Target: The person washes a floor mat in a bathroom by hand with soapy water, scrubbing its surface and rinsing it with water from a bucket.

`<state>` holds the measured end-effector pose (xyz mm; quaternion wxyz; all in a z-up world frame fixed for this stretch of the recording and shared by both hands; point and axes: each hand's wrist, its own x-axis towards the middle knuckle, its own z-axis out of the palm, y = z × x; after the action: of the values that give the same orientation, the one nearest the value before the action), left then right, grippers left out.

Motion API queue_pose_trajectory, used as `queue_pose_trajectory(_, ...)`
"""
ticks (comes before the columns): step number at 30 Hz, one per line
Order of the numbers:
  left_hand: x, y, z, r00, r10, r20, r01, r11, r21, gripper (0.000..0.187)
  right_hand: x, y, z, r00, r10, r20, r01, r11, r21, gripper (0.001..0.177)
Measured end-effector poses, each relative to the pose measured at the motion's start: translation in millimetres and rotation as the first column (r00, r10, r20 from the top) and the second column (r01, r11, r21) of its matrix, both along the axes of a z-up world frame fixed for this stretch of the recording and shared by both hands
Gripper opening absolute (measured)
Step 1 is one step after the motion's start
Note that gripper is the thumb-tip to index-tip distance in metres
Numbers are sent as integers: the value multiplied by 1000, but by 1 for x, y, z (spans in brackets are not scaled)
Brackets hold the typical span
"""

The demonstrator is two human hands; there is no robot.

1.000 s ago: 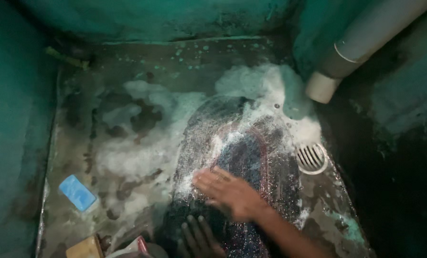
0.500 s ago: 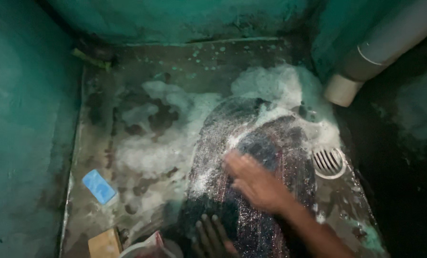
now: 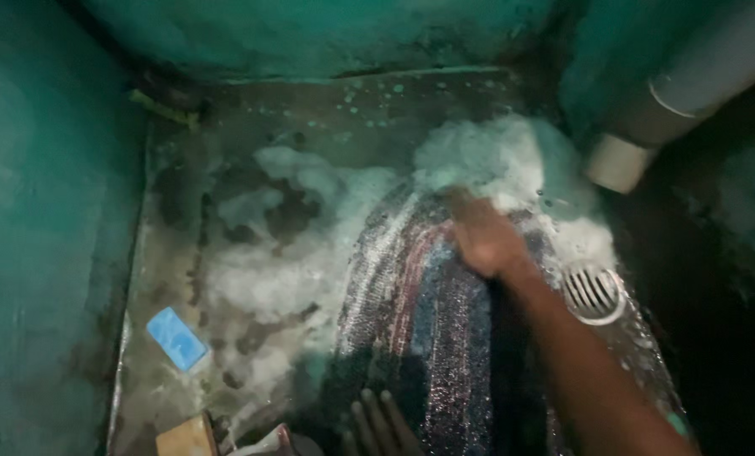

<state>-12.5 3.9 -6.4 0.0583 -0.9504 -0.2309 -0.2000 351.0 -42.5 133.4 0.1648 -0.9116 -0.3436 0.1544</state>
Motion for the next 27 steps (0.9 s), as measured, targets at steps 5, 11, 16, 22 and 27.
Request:
queue_pose_trajectory(5,2,4,-14,998,-24,55,19,995,98,39,-19,-8,-8,961,-233,148,202,959,198,70)
queue_pose_trajectory(11,14,-2,-14,972,45,230,-76,989,127,37,-150,38,-5,846,532,-45,-521,841,149,61)
queue_pose_trajectory(16,22,-11,-5,952,110,285,-127,991,43,40,-141,58,12,706,703,-91,-708,700,-90,58)
queue_pose_trajectory(22,6,-3,-1,997,58,51,-58,998,6,41,-32,39,12,998,16,62,-14,1000,-20,64)
queue_pose_trajectory(27,12,-15,-6,984,114,137,-105,992,-72,46,-74,21,8,862,-431,-267,422,902,-92,57)
